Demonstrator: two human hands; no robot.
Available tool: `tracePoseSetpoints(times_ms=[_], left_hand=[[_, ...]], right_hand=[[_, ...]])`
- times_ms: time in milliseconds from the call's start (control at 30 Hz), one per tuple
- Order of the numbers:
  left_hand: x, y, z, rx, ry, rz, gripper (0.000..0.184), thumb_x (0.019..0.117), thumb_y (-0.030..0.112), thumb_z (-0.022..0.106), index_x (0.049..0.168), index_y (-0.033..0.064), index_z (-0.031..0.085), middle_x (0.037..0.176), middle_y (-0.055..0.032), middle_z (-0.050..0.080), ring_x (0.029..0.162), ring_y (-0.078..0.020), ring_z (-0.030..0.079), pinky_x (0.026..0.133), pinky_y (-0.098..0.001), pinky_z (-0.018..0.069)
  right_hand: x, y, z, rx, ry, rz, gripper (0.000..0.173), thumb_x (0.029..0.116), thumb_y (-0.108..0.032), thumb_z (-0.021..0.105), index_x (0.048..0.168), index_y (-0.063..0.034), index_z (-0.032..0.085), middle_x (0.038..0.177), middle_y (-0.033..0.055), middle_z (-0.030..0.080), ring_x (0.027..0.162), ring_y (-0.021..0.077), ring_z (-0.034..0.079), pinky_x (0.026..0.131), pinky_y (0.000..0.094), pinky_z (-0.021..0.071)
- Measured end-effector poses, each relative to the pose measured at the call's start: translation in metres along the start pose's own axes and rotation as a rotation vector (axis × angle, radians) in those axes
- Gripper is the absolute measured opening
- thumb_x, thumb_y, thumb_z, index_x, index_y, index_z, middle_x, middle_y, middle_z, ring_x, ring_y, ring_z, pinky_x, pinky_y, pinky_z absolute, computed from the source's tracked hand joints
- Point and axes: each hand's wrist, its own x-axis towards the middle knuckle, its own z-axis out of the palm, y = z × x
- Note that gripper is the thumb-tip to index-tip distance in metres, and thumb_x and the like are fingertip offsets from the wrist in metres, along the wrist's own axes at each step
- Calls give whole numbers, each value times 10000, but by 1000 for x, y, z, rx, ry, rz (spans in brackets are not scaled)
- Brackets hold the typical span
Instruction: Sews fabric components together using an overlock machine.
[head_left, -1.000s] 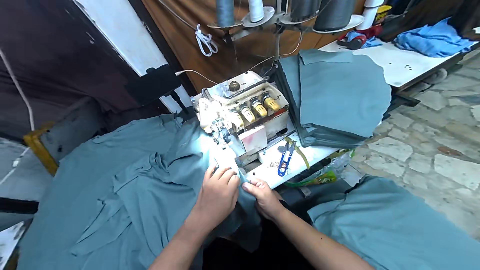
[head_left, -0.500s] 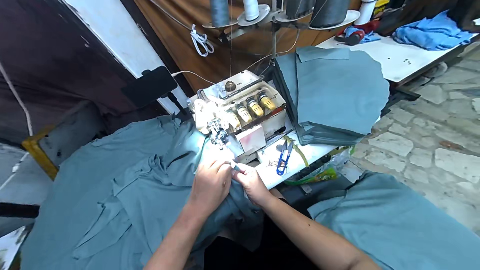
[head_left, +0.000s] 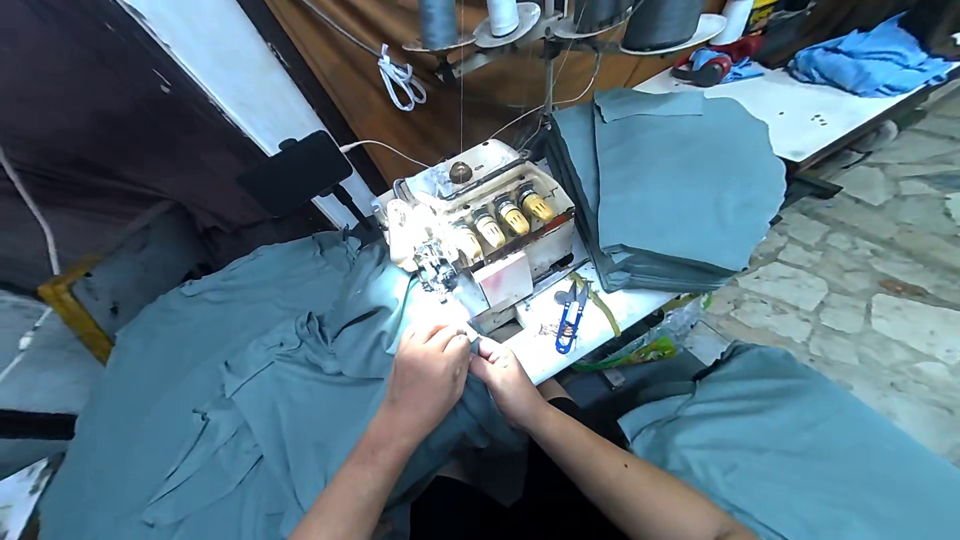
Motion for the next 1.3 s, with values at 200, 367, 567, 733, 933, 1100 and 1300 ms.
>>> tracePoseSetpoints(times_ms=[200,367,567,733,933,1100,1300], left_hand=[[7,-10,1,69,-22,36,218,907,86,550,787,44,727,891,-96,769,860,-275,740,767,-424,564],[11,-17,3,114,-69,13,206,910,76,573,841,22,759,922,-128,767,873,-323,741,751,-488,574],[4,-27,10,118,-11,-68,224,917,108,574,896,34,785,982,-142,764,1017,-366,717,874,-576,535],[0,-46,12,-21,11,-295,226,928,142,606,981,53,807,1125,-134,755,1179,-414,635,988,-653,425],[14,-59,11,-164,-84,-531,227,990,111,618,1080,-46,755,1207,-263,675,1191,-456,604,1009,-630,445],[13,-51,6,-91,-59,-645,193,983,80,621,1048,-52,746,1198,-267,672,1174,-482,595,988,-636,452],[-7,-23,-19,-37,-141,-850,214,1002,93,598,1080,-60,725,1199,-302,631,1105,-497,617,903,-639,496]], right_hand=[[0,1,8,-37,-20,23,126,979,-16,502,952,-33,624,822,-55,630,789,-24,599,766,178,503],[-12,8,25,-171,-156,82,172,1008,-56,505,1034,42,643,870,-18,636,807,-42,578,774,167,486],[-21,17,34,-252,-273,123,191,1032,-142,515,935,-7,608,738,-57,522,665,-33,483,649,166,416],[-20,18,32,-225,-284,141,193,1039,-146,491,927,-29,597,762,-46,535,700,-13,521,682,186,450],[-22,13,28,-228,-266,128,192,1043,-104,464,934,-3,586,758,-41,508,691,-18,492,672,172,430],[-21,7,26,-235,-222,102,182,1030,-73,469,946,7,609,783,-54,544,719,-46,511,699,147,443],[-19,4,20,-379,-170,8,366,1028,-121,468,1319,95,519,917,28,648,798,-3,585,776,206,501]])
